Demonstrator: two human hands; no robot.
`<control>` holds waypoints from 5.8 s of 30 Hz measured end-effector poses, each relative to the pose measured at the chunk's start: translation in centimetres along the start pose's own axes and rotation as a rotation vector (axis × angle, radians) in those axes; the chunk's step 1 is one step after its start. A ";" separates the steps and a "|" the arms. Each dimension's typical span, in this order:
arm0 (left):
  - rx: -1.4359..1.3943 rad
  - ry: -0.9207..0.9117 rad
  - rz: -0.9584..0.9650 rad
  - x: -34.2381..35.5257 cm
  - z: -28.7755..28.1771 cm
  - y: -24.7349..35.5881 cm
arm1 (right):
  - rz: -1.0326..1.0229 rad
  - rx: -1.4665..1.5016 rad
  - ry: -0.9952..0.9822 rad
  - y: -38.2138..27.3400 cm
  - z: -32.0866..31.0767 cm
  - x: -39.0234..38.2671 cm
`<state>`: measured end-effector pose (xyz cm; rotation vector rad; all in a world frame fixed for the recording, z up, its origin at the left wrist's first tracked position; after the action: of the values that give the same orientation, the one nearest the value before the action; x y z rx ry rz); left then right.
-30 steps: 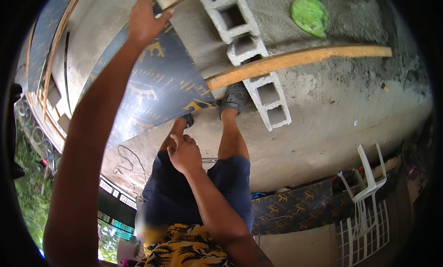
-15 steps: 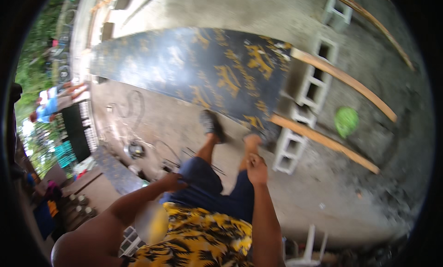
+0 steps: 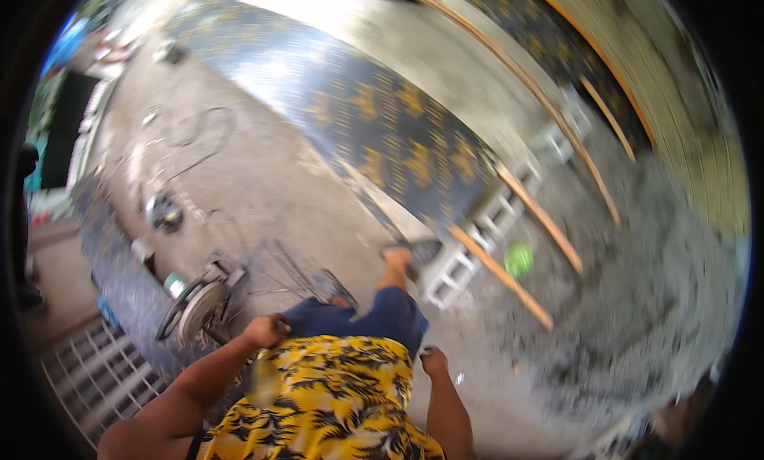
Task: The person uses a circular saw to cut a long sheet of plywood resting on cinder blocks. They guide the saw along the sheet, making a straight cut while managing the power cord.
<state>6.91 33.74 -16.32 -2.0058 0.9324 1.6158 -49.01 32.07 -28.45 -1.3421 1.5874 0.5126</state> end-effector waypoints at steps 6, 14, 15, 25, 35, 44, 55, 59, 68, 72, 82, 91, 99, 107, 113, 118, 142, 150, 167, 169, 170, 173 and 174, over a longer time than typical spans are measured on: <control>-0.199 0.356 0.063 -6.4 -0.9 -16.6 | -0.112 -0.080 0.057 -14.5 -1.4 2.3; -0.396 0.298 -0.117 -10.1 -0.9 -25.1 | -0.365 0.011 0.044 -32.6 -4.9 2.9; -0.392 0.251 -0.128 -9.4 -0.2 -25.3 | -0.391 -0.023 0.011 -33.6 -4.8 2.9; -0.899 0.364 -0.211 -1.8 -4.7 -23.2 | -0.501 -0.988 -0.253 -49.8 -10.5 16.2; -1.135 0.568 -0.364 0.2 -18.6 -32.7 | -0.859 -1.201 -0.192 -100.8 -2.8 19.3; -1.308 0.578 -0.345 7.8 -29.9 -41.4 | -0.949 -1.289 -0.356 -126.7 26.8 16.1; -1.837 0.396 -0.738 12.4 -34.0 -39.1 | -1.554 -1.563 -0.555 -136.8 67.5 22.3; -2.013 0.168 -0.830 13.8 -34.4 -34.8 | -1.753 -1.559 -0.468 -133.5 78.6 29.5; -1.971 0.470 -0.965 17.1 -34.6 -27.6 | -1.768 -1.620 -0.434 -132.7 92.6 36.7; -1.873 0.616 -0.976 16.7 -33.6 -29.4 | -1.617 -1.732 -0.546 -133.2 92.5 35.0; -2.073 0.325 -0.886 14.7 -30.3 -33.8 | -1.178 -1.217 -0.935 -133.1 71.5 28.1; -1.714 0.353 -0.632 12.5 -23.7 -43.1 | -0.814 -0.770 -0.596 -125.4 46.7 24.5; -1.249 0.398 -0.386 11.8 -22.1 -40.1 | -0.587 0.022 -0.360 -113.9 24.4 17.0; -0.815 0.730 -0.185 17.7 -19.7 -35.8 | -0.570 0.644 -0.357 -96.8 4.3 5.3; -0.270 0.851 0.331 17.5 -29.7 -17.9 | -0.549 0.947 -0.209 -82.8 -8.9 -5.5; 0.503 0.124 0.644 14.9 -26.0 -1.7 | -0.560 1.165 0.276 -72.2 -16.6 -14.5; 0.114 0.526 -0.060 -5.9 -17.2 -21.5 | -0.127 0.946 0.709 -11.2 -31.9 -18.3; -0.133 0.374 0.005 -2.7 -9.2 -10.8 | -0.051 0.665 0.344 -6.4 -30.4 -10.6; -0.217 0.212 -0.151 2.6 7.7 5.9 | -0.176 0.038 0.063 -8.8 -21.1 16.1; -0.193 0.190 -0.150 2.8 9.2 7.3 | -0.207 -0.008 0.053 -8.6 -20.8 17.7; -0.189 0.183 -0.146 3.0 9.7 8.2 | -0.223 -0.032 0.053 -8.4 -20.8 18.3; -0.140 0.203 -0.094 3.5 11.0 9.8 | -0.228 -0.115 0.041 -7.8 -20.7 19.9; -0.098 0.232 -0.052 3.9 11.7 9.9 | -0.238 -0.145 0.027 -7.6 -20.6 20.3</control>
<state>-7.83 33.74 -22.03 -2.3021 0.8877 1.4492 -48.81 2.76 -34.58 -1.6295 1.4088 0.4709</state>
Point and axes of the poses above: each hand's wrist, its own x-axis towards the middle knuckle, its own z-axis out of the palm, y = z × x, the point moved 6 cm from there along x, towards the middle knuckle, and after that the axes turned 6 degrees about -z, right-handed, at the moved point
